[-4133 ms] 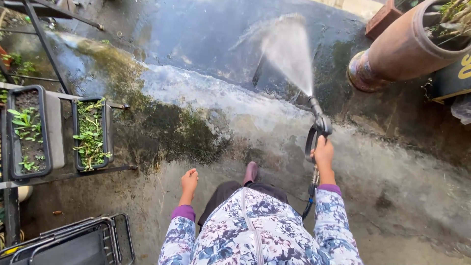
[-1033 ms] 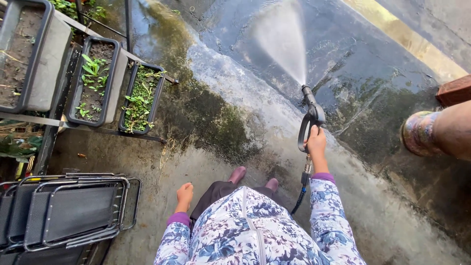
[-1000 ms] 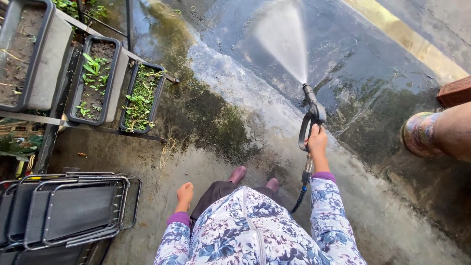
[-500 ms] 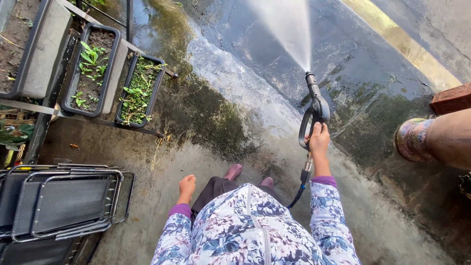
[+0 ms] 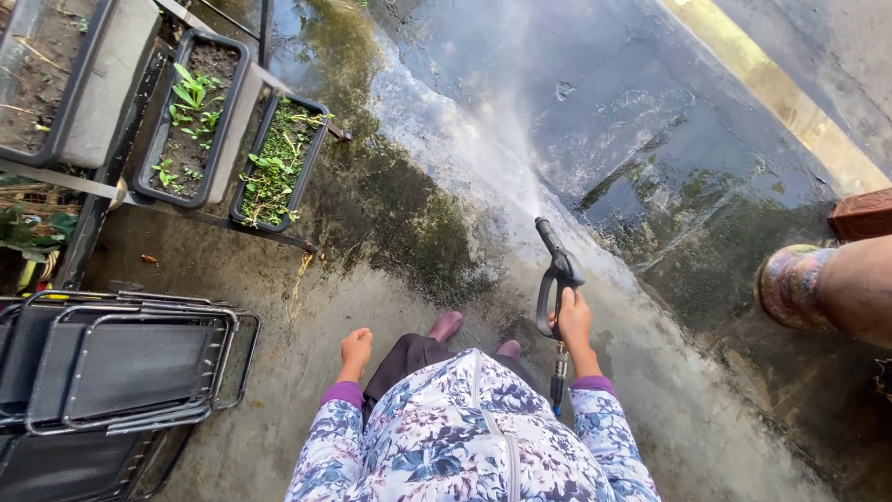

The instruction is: The person uses a pressure washer to clean a concrete floor and a wooden board in an outdoor area. They move a pair of sandals and a wooden board to clean underneath them, then spray the floor and a nearby step.

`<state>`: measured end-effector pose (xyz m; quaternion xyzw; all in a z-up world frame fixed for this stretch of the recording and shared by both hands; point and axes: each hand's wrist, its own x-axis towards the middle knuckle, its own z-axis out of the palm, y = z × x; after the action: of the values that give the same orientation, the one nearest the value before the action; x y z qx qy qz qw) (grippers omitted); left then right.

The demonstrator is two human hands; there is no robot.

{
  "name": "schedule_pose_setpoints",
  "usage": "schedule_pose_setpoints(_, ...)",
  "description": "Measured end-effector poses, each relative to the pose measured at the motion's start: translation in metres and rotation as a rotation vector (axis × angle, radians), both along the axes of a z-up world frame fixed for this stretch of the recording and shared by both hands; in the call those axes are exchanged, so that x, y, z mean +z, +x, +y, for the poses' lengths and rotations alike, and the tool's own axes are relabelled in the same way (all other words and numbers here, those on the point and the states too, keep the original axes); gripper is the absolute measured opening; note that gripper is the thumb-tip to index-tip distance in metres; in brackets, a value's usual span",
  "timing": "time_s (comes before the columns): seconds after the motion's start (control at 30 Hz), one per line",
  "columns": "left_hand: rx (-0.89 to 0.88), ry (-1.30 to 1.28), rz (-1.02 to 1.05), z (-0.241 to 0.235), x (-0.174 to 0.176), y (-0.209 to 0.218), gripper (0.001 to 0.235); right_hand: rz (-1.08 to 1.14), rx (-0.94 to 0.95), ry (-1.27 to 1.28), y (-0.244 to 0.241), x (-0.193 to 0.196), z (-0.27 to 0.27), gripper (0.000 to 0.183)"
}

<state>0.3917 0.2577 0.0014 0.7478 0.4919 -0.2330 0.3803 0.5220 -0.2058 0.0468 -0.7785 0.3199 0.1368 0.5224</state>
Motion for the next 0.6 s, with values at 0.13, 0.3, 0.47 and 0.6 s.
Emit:
schedule_pose_setpoints(0.13, 0.052, -0.042, -0.051, 0.007, 0.011, 0.004, 0.047, -0.024, 0.005, 0.027, 0.029, 0.005, 0.025, 0.045)
schedule_pose_setpoints(0.3, 0.051, -0.066, -0.056, 0.003, 0.033, 0.017, 0.047, -0.126, 0.045, -0.005, 0.07, 0.002, 0.027, 0.043)
schedule_pose_setpoints(0.47, 0.046, -0.062, -0.056, 0.018, 0.025, 0.015, 0.048, -0.214, 0.024, -0.039, 0.096, 0.038, 0.029, 0.04)
schedule_pose_setpoints(0.6, 0.045, -0.054, -0.056, 0.025, 0.006, 0.015, 0.047, -0.296, 0.004, -0.056, 0.104, 0.05, 0.022, 0.035)
